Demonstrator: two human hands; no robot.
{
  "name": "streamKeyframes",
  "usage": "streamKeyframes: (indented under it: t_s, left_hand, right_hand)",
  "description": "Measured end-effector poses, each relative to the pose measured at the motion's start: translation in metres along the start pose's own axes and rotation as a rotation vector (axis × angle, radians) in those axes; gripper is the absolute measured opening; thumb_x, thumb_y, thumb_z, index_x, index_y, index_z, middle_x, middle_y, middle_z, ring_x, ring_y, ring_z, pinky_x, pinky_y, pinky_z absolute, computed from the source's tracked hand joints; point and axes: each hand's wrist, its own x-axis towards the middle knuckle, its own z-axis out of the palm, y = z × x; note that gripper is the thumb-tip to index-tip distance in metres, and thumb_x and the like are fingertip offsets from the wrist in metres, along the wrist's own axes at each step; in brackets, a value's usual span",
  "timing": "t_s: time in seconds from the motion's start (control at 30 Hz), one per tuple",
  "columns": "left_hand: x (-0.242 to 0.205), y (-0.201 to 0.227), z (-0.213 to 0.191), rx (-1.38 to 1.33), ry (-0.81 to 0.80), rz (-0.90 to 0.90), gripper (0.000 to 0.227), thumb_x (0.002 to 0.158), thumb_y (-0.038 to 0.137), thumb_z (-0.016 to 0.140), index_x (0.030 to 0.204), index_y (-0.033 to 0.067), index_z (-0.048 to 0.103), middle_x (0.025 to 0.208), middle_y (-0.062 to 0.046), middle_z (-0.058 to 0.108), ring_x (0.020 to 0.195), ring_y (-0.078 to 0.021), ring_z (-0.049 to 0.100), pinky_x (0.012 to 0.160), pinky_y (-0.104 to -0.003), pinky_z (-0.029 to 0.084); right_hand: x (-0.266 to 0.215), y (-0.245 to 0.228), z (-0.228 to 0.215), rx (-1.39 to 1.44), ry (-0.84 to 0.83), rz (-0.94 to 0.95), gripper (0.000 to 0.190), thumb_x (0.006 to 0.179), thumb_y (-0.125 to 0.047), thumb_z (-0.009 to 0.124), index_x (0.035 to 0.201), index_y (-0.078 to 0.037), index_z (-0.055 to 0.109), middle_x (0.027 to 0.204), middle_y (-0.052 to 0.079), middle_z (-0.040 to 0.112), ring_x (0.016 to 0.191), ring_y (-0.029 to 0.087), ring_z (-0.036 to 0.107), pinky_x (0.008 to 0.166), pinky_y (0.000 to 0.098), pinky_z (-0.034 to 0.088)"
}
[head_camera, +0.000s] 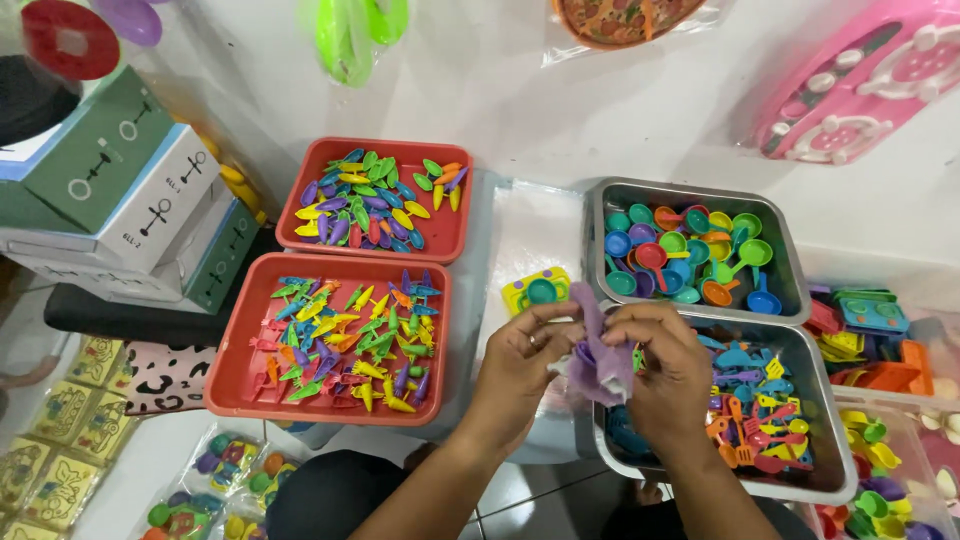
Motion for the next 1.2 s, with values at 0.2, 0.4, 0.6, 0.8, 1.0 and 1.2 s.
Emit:
streamKeyframes:
  t_s: [0.2, 0.4, 0.6, 0.8, 1.0, 1.2]
  left_hand:
    - [0.010, -0.010, -0.017, 0.204, -0.011, 0.100, 0.020, 0.086, 0.004, 0.079, 0.106, 0.0017, 0.077, 0.099, -0.009, 0.077, 0.093, -0.0131, 0.069, 0.089, -0.027, 0.059]
    - [0.005, -0.006, -0.012, 0.295, -0.068, 0.304, 0.018, 0.082, -0.003, 0.082, 0.099, 0.0026, 0.079, 0.093, -0.010, 0.079, 0.086, -0.0126, 0.073, 0.081, -0.024, 0.064]
    - [0.002, -0.001, -0.007, 0.431, -0.065, 0.347, 0.019, 0.080, 0.002, 0.084, 0.099, 0.0042, 0.081, 0.093, -0.008, 0.081, 0.087, -0.0102, 0.073, 0.081, -0.022, 0.062]
    - [0.007, -0.005, -0.018, 0.276, -0.147, 0.292, 0.018, 0.082, 0.000, 0.082, 0.100, 0.0003, 0.079, 0.093, -0.010, 0.079, 0.086, -0.0122, 0.072, 0.078, -0.024, 0.063]
    - [0.007, -0.007, -0.015, 0.343, -0.087, 0.331, 0.019, 0.081, 0.002, 0.083, 0.099, 0.0012, 0.080, 0.094, -0.010, 0.080, 0.086, -0.0110, 0.072, 0.079, -0.021, 0.061]
    - [0.010, 0.010, -0.015, 0.328, 0.019, 0.396, 0.015, 0.090, 0.008, 0.076, 0.105, 0.0049, 0.077, 0.101, -0.008, 0.078, 0.090, -0.0140, 0.073, 0.079, -0.024, 0.062]
  right_hand:
    - [0.005, -0.014, -0.002, -0.203, -0.025, -0.233, 0.015, 0.089, 0.006, 0.074, 0.101, -0.002, 0.075, 0.106, 0.013, 0.069, 0.100, 0.027, 0.068, 0.088, 0.0351, 0.057]
    - [0.003, -0.021, -0.002, -0.384, -0.001, -0.251, 0.013, 0.092, -0.006, 0.074, 0.104, -0.002, 0.072, 0.106, 0.011, 0.068, 0.095, 0.031, 0.061, 0.083, 0.0415, 0.048]
    - [0.003, -0.014, -0.005, -0.275, -0.080, -0.289, 0.016, 0.096, -0.010, 0.068, 0.102, 0.005, 0.068, 0.104, 0.018, 0.065, 0.093, 0.032, 0.064, 0.081, 0.0398, 0.053]
    - [0.004, -0.023, -0.003, -0.167, -0.033, -0.310, 0.018, 0.097, -0.016, 0.065, 0.103, 0.000, 0.071, 0.101, 0.015, 0.065, 0.095, 0.030, 0.066, 0.083, 0.0370, 0.055]
    - [-0.001, -0.012, -0.003, -0.226, -0.038, -0.221, 0.012, 0.097, -0.009, 0.065, 0.100, 0.002, 0.070, 0.103, 0.016, 0.066, 0.091, 0.027, 0.067, 0.080, 0.0329, 0.054]
    - [0.002, -0.006, -0.005, -0.013, -0.003, -0.049, 0.022, 0.085, -0.012, 0.080, 0.106, -0.006, 0.076, 0.106, 0.011, 0.073, 0.099, 0.025, 0.071, 0.088, 0.0342, 0.059]
